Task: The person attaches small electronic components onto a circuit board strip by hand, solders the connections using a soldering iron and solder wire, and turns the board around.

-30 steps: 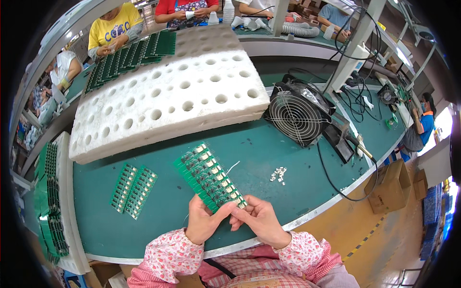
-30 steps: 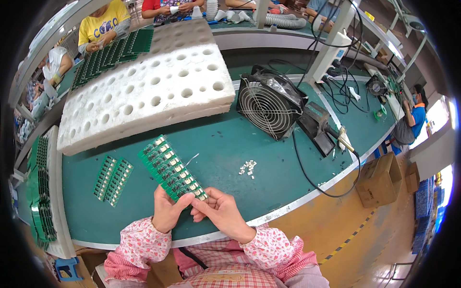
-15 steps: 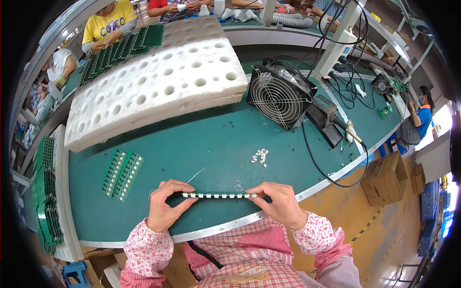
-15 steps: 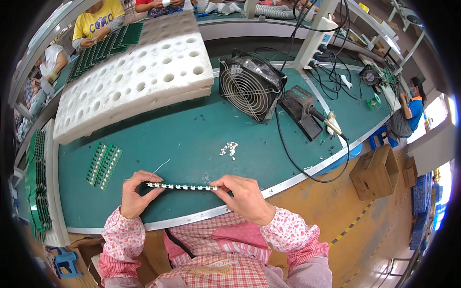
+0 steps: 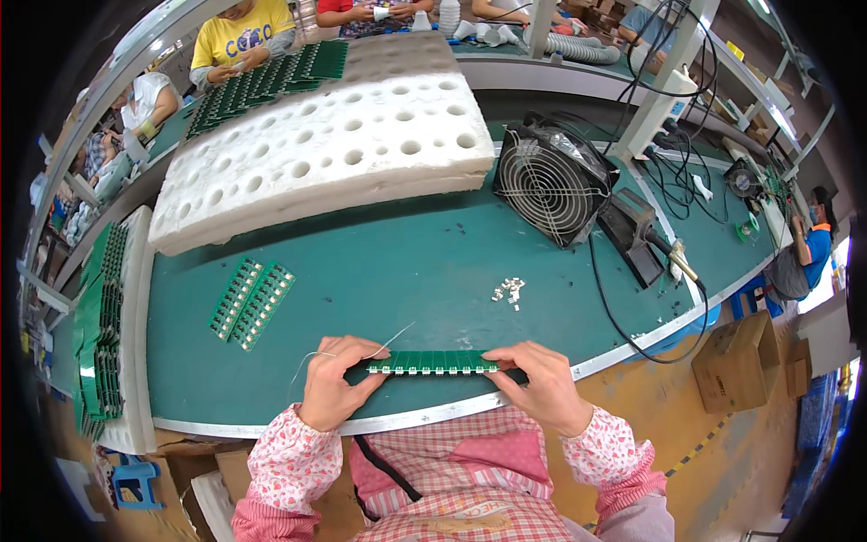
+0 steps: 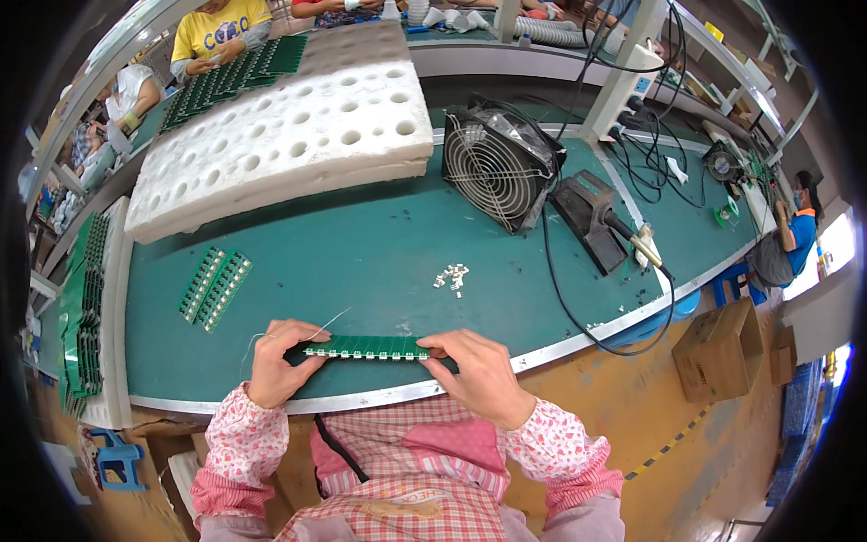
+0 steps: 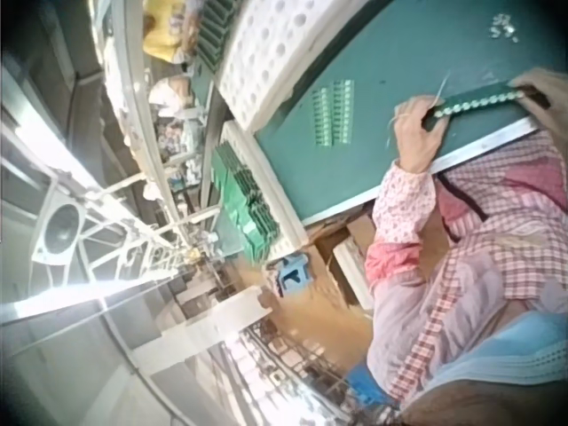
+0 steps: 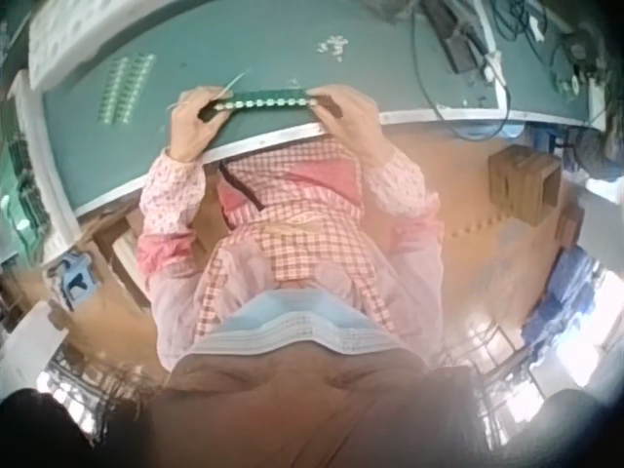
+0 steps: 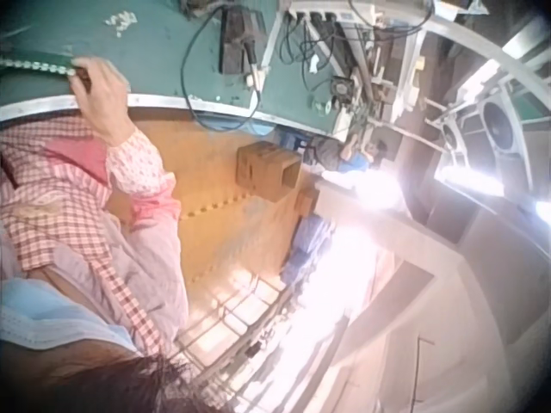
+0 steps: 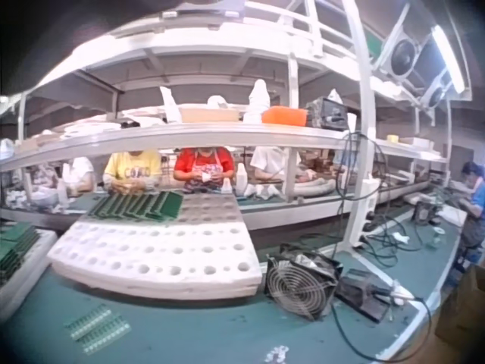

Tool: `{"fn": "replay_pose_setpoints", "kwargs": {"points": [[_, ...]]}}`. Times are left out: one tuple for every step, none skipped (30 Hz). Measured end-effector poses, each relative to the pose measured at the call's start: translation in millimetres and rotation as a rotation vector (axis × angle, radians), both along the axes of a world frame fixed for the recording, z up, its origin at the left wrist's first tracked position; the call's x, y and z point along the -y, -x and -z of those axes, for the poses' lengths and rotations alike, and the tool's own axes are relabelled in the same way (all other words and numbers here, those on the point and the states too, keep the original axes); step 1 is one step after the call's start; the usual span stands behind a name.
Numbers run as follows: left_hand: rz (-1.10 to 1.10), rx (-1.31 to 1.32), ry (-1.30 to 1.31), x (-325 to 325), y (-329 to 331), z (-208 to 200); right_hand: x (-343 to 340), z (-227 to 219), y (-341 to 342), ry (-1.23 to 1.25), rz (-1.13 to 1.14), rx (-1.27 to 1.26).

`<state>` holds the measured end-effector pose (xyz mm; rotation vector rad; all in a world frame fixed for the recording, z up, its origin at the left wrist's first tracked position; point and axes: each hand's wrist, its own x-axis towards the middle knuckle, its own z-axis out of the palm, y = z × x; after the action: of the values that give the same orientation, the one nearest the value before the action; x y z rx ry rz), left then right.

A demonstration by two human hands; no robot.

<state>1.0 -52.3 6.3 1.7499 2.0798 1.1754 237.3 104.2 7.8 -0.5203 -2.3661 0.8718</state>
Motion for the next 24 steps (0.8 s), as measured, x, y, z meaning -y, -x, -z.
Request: {"fn": "replay_pose_setpoints", "kwargs": {"points": [[-0.015, -0.006, 0.002, 1.0, 0.5, 0.5, 0.4, -2.1, -0.1, 0.002, -0.015, -0.006], [-0.009, -0.002, -0.004, 1.3, 0.7, 1.0, 0.8, -4.6, -1.3, 0.015, -0.016, -0.008], [-0.004, 0.003, -0.010, 1.9, 0.8, 0.6, 1.0, -5.7, -1.6, 0.028, -0.018, -0.009], [-0.004, 0.001, -0.005, 1.0, -0.9, -0.1, 1.0, -4.9, -3.2, 0.018, -0.011, -0.030], [-0.017, -0.003, -0.004, 1.3, -1.6, 0.0, 1.5, -3.6, -4.7, 0.020, -0.024, -0.034], [-0.011, -0.006, -0.003, 2.0, -2.0, 0.6, 2.2, -2.3, -6.1, 0.027, -0.014, -0.026], [0.000, -0.007, -0.005, 1.4, -2.6, 0.4, 2.1, -1.9, -7.0, 0.031, 0.001, -0.017], [0.001, -0.014, -0.008, 1.5, -3.6, -0.2, 2.1, -1.3, -7.0, 0.030, -0.006, -0.020], [-0.005, -0.016, -0.010, 2.2, -3.9, -0.6, 2.1, -0.6, -7.1, 0.025, 0.004, -0.035], [-0.011, -0.019, -0.005, 3.1, -4.4, -1.3, 2.1, -0.8, -7.1, 0.019, 0.014, -0.049], [-0.016, -0.022, 0.000, 4.0, -5.1, -1.6, 2.1, -1.3, -7.0, 0.018, 0.010, -0.050], [-0.020, -0.021, -0.001, 5.5, -5.9, -2.6, 2.1, -1.9, -7.2, 0.015, 0.006, -0.048], [-0.030, -0.008, -0.008, 7.2, -5.7, -4.6, 1.9, -2.8, -6.7, 0.010, 0.002, -0.048], [-0.039, 0.005, -0.014, 8.9, -5.5, -5.6, 2.0, -3.7, -6.6, 0.009, 0.000, -0.047], [-0.041, 0.006, -0.015, 10.4, -5.4, -5.5, 2.2, -4.5, -6.6, 0.003, -0.005, -0.045], [-0.053, 0.031, -0.025, 11.8, -5.0, -5.8, 2.2, -5.7, -6.3, -0.005, -0.010, -0.044], [-0.064, 0.055, -0.034, 13.1, -5.0, -5.7, 1.9, -5.4, -6.0, -0.006, -0.013, -0.041], [-0.067, 0.058, -0.035, 13.3, -5.2, -5.5, 1.4, -4.0, -5.5, 0.000, -0.006, -0.049], [-0.078, 0.071, -0.045, 13.4, -6.1, -4.4, 2.0, -3.1, -6.3, 0.008, 0.000, -0.052], [-0.088, 0.084, -0.055, 13.5, -6.7, -3.5, 2.3, -3.7, -6.1, 0.009, -0.005, -0.045], [-0.093, 0.092, -0.054, 13.2, -6.5, -3.1, 1.7, -4.8, -4.9, 0.014, 0.005, -0.039], [-0.093, 0.092, -0.058, 13.3, -6.1, -3.5, 1.8, -6.0, -4.0, 0.019, 0.013, -0.034], [-0.094, 0.091, -0.062, 13.6, -5.8, -3.7, 1.9, -6.6, -3.6, 0.021, 0.007, -0.026], [-0.090, 0.097, -0.066, 14.3, -6.2, -3.5, 1.9, -7.0, -3.3, 0.025, 0.013, -0.029]]}}
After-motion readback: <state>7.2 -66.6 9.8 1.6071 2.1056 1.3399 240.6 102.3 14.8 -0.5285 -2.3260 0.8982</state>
